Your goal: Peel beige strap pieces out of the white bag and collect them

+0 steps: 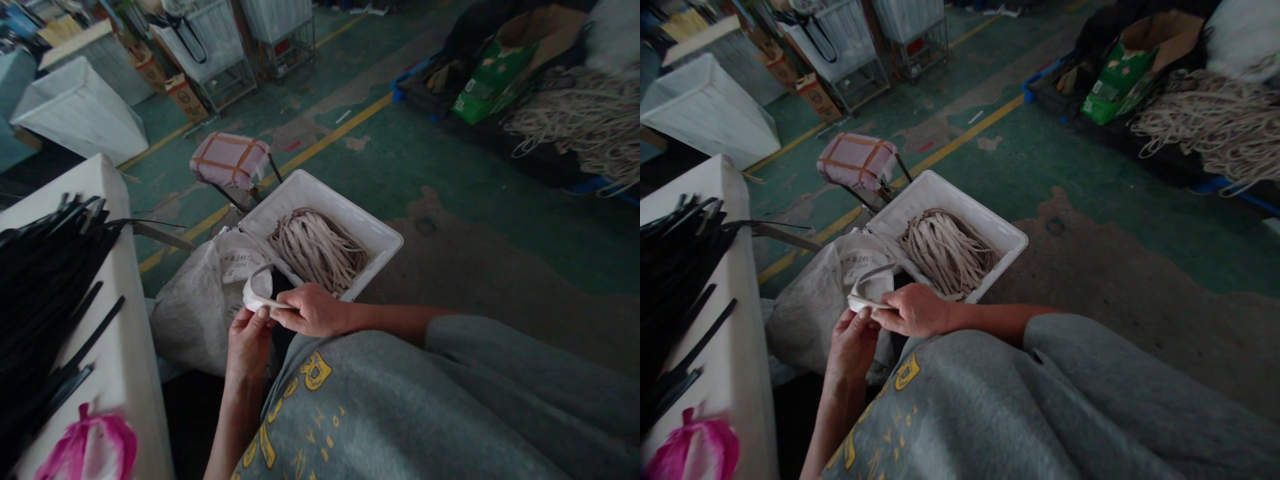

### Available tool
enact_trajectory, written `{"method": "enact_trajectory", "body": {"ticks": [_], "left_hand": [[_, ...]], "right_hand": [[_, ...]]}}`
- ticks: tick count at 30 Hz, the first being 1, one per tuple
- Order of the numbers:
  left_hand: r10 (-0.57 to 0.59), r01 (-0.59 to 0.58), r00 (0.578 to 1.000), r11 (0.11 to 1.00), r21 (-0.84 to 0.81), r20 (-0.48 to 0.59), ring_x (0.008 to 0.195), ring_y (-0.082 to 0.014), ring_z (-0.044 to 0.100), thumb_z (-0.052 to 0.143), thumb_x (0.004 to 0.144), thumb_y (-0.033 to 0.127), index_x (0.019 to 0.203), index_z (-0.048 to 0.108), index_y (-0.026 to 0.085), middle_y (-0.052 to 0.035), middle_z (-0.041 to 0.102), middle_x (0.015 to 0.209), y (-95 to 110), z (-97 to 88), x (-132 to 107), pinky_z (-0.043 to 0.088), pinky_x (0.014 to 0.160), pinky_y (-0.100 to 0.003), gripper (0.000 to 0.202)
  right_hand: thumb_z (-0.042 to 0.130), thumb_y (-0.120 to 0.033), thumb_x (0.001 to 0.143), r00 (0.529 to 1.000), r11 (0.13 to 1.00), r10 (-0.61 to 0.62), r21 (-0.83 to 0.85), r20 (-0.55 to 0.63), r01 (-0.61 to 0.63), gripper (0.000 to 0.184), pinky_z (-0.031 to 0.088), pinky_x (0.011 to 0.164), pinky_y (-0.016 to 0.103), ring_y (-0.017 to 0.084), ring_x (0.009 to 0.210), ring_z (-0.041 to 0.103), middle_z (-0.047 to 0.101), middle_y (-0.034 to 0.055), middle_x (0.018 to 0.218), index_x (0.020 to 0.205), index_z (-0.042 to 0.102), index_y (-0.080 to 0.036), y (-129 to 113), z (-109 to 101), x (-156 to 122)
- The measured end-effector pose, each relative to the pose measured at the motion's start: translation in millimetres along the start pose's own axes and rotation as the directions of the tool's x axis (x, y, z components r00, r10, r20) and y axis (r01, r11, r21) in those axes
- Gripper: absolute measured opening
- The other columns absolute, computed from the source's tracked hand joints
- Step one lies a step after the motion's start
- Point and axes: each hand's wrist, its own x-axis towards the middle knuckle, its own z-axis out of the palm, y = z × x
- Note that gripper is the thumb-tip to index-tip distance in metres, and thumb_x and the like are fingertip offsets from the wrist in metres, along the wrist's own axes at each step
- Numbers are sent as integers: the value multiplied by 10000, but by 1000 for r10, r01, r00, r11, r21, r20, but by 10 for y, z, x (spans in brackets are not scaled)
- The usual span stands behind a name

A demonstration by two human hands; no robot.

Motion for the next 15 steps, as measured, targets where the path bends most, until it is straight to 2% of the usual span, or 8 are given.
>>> {"method": "enact_trajectory", "body": {"ticks": [4,8,11,15], "left_hand": [[117,-119,991,993,-18,-65,519,-37,482,954,497,278,689,712,147,41,593,595,163,-114,152,447,517,-142,335],[48,-48,999,999,2,-10,524,-46,501,943,521,286,707,722,143,21,627,628,60,-20,158,450,505,-150,322],[15,-16,999,999,28,29,531,-57,525,934,543,301,730,736,144,10,641,638,-33,91,130,461,515,-162,314],[80,-79,996,997,21,-38,541,-57,533,947,504,294,731,742,154,15,658,650,82,54,198,469,535,-164,336]], "right_hand": [[589,-266,903,997,999,-31,18,71,30,237,274,539,237,96,534,426,521,-29,594,684,560,-180,95,-13,-112],[559,-266,935,999,999,50,-17,3,-50,241,280,552,239,104,547,449,544,-15,596,715,589,-173,94,-15,-66],[536,-298,965,997,998,60,-8,-42,-61,281,292,564,239,104,555,466,572,-3,612,723,589,-163,67,-42,35],[578,-331,939,998,998,26,48,51,-29,273,299,549,233,102,547,478,572,-8,610,726,592,-161,127,-98,-25]]}}
